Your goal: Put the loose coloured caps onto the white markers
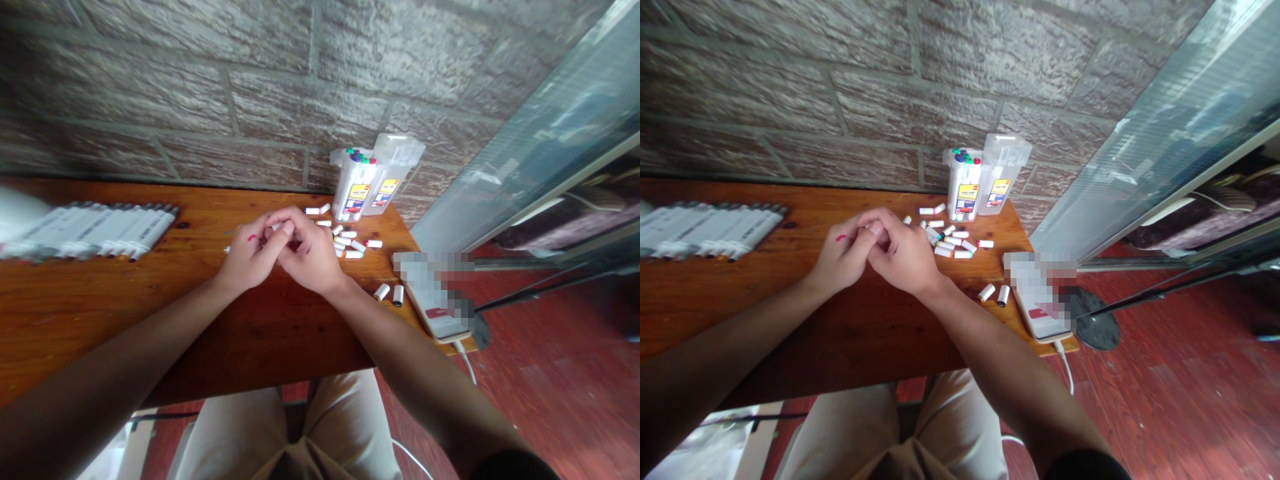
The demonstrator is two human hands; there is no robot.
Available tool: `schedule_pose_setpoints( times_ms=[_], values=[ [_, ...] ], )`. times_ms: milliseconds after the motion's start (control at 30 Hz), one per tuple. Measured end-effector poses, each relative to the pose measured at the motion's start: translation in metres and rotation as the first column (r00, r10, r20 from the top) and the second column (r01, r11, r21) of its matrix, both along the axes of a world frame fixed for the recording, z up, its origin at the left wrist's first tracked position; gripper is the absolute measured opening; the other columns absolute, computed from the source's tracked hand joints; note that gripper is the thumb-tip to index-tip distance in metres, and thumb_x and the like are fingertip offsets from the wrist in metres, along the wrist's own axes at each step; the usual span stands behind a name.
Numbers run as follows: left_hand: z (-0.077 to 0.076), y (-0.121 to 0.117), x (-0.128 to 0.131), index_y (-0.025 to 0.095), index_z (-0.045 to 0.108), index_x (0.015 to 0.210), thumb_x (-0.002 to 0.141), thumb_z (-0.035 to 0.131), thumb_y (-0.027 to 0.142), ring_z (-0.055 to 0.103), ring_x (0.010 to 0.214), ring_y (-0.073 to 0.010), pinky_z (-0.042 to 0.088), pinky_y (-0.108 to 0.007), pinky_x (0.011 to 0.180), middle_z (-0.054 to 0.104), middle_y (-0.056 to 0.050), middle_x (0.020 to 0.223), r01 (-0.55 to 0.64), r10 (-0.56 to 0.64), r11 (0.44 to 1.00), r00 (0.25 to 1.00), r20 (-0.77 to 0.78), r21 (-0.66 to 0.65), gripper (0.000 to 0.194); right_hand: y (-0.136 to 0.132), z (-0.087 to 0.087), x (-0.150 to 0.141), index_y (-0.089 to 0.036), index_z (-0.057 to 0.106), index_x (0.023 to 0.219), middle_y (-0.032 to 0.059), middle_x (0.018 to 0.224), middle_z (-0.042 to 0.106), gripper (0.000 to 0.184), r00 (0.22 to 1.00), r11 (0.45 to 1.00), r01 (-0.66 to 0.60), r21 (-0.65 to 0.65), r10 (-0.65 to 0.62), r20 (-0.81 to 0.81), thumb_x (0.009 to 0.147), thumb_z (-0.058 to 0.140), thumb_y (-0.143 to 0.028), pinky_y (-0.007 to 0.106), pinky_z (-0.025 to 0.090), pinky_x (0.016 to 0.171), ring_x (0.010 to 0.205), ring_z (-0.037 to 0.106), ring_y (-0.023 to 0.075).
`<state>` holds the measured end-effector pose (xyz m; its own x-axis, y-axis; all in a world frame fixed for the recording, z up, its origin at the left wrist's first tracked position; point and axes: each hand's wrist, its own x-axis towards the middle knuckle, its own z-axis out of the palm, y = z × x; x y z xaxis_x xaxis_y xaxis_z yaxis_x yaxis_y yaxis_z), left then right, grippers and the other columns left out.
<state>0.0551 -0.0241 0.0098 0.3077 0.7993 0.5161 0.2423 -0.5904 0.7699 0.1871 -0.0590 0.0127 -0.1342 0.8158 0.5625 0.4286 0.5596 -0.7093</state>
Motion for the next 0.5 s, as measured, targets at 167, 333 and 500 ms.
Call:
schedule_pose_setpoints(
  times_ms=[167,333,500],
  values=[
    [-0.0001,0.0005,0.0003,0.018,0.059,0.078,0.092,0.050,0.045,0.055,0.064,-0.0140,0.044,-0.024,0.060,0.060,-0.002,0.068,-0.007,0.007,1.000,1.000,-0.005,0.008,0.032,-0.0013,0.0029,-0.0001,-0.021,0.058,0.108,0.0007,0.101,0.073,0.021,1.000,1.000,0.015,-0.008,-0.015,0.021,0.090,0.053,-0.014,0.022,0.054,0.082,0.089,0.069,0.0116],
    [-0.0046,0.0077,0.0005,0.016,0.064,0.082,0.095,0.048,0.047,0.063,0.075,-0.0160,0.051,-0.024,0.069,0.068,-0.004,0.077,0.048,-0.049,0.998,0.999,-0.015,-0.030,0.037,0.0032,0.0036,0.0008,-0.020,0.058,0.103,0.0001,0.093,0.072,0.020,0.997,0.997,0.065,-0.043,-0.063,0.049,0.086,0.054,-0.010,0.023,0.053,0.077,0.078,0.068,0.0112],
    [-0.0076,0.0060,0.0013,0.014,0.061,0.061,0.101,0.045,0.047,0.055,0.058,-0.0113,0.045,-0.020,0.055,0.056,-0.001,0.055,0.033,-0.084,0.970,0.975,-0.206,-0.240,0.054,0.0041,0.0094,0.0044,-0.018,0.057,0.096,-0.0003,0.084,0.069,0.014,0.960,0.969,0.171,-0.181,-0.122,0.254,0.086,0.055,-0.009,0.025,0.051,0.076,0.076,0.067,0.0124]
  ],
)
